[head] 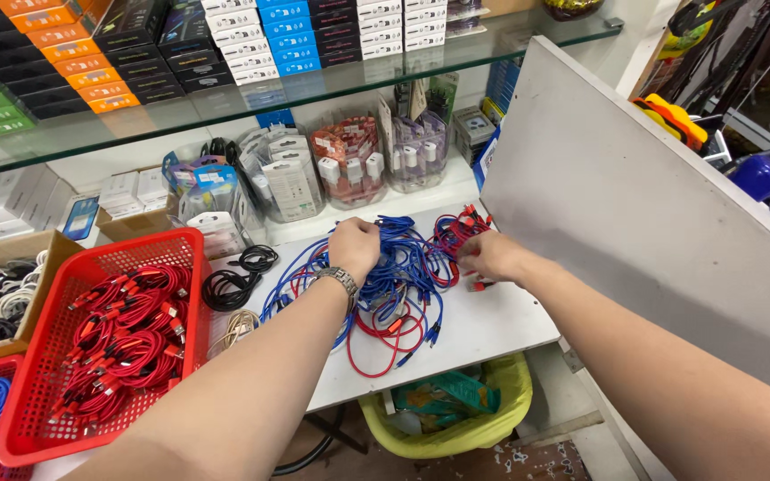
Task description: The person untangles and coils various colored USB cables, then places them into red baskets. The person handles blue, red, and white cables, separating them from a pile on the counter and organizing them by color.
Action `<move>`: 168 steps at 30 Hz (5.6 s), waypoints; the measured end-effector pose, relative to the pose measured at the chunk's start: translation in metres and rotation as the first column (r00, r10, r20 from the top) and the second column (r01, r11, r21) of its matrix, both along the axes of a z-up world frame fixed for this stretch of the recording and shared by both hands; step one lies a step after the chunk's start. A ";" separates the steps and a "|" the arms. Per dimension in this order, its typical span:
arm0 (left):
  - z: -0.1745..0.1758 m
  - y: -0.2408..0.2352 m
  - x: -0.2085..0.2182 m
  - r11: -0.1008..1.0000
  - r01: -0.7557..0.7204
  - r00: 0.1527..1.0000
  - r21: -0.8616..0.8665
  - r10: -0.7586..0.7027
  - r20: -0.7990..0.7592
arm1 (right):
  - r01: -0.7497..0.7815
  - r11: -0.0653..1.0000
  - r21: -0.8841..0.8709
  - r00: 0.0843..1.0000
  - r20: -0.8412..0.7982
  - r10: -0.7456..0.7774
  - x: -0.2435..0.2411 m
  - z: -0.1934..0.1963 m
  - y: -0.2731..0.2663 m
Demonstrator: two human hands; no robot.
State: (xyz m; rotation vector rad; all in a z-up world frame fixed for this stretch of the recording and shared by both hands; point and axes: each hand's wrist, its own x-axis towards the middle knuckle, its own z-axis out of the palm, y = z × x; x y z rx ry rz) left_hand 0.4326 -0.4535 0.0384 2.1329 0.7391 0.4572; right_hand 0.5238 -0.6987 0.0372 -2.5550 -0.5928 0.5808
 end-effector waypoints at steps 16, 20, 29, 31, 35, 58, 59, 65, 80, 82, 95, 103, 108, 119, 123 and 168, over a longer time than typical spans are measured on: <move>0.005 0.043 -0.010 0.963 0.266 0.951 -0.027 -0.267 -0.156 | 0.185 0.790 0.584 0.939 -0.341 0.032 -0.001 0.107 0.075; 0.007 0.045 0.013 0.958 0.286 0.942 -0.020 -0.285 -0.178 | 0.070 0.607 0.792 0.970 -0.196 0.143 0.001 0.180 0.068; 0.049 0.031 0.038 0.840 0.539 0.826 0.054 -0.540 0.158 | 0.264 0.554 0.789 0.930 -0.360 0.069 -0.031 0.207 0.066; 0.066 0.031 0.041 0.752 0.653 0.748 -0.089 -0.620 0.237 | 0.208 0.617 0.759 0.950 -0.308 0.059 -0.030 0.204 0.071; 0.089 0.045 0.035 0.536 0.621 0.772 -0.571 -0.543 0.330 | 0.258 0.673 0.693 0.966 -0.171 -0.194 -0.023 0.199 0.063; -0.044 0.151 0.028 0.919 0.320 0.876 0.231 -0.193 -0.443 | 0.266 0.471 0.841 0.963 -0.248 -0.103 -0.060 0.218 0.044; -0.038 0.136 0.034 0.952 0.244 0.930 0.182 -0.177 -0.323 | 0.246 0.489 0.837 0.968 -0.235 -0.084 -0.067 0.224 0.047; -0.002 0.028 0.090 0.818 0.559 0.797 0.138 -0.575 0.182 | 0.110 0.503 0.857 0.975 -0.191 0.113 -0.090 0.258 0.039; 0.071 0.089 0.099 0.506 0.518 0.855 -0.689 -0.288 0.431 | 0.097 0.892 0.442 0.977 0.131 -0.171 -0.054 0.162 0.024; 0.080 0.103 0.080 0.487 0.606 0.794 -0.629 -0.330 0.510 | 0.160 0.866 0.474 0.866 0.353 -0.353 -0.045 0.162 0.033; 0.070 0.082 0.037 0.651 0.639 0.769 -0.409 -0.527 0.362 | -0.124 0.989 0.083 0.983 -0.124 0.133 -0.029 0.102 0.102; 0.089 0.093 0.007 0.692 0.588 0.808 -0.419 -0.473 0.351 | 0.508 0.614 0.605 0.858 -0.290 -0.424 -0.017 0.104 0.063; 0.085 0.109 0.006 0.653 0.574 0.817 -0.495 -0.417 0.398 | 0.035 0.590 0.807 0.849 0.288 -0.443 0.001 0.116 0.028; 0.074 0.075 0.013 0.598 0.657 0.752 -0.458 -0.485 0.446 | 0.070 0.974 -0.214 0.911 0.412 0.025 -0.034 0.132 0.082; 0.075 0.070 0.004 0.755 0.602 0.790 -0.259 -0.519 0.326 | 0.102 0.895 -0.434 0.974 0.228 0.000 -0.057 0.164 0.116; -0.040 0.109 -0.102 0.961 0.220 0.975 0.168 -0.216 -0.042 | 0.070 0.995 0.071 0.986 -0.156 -0.058 -0.086 0.019 0.081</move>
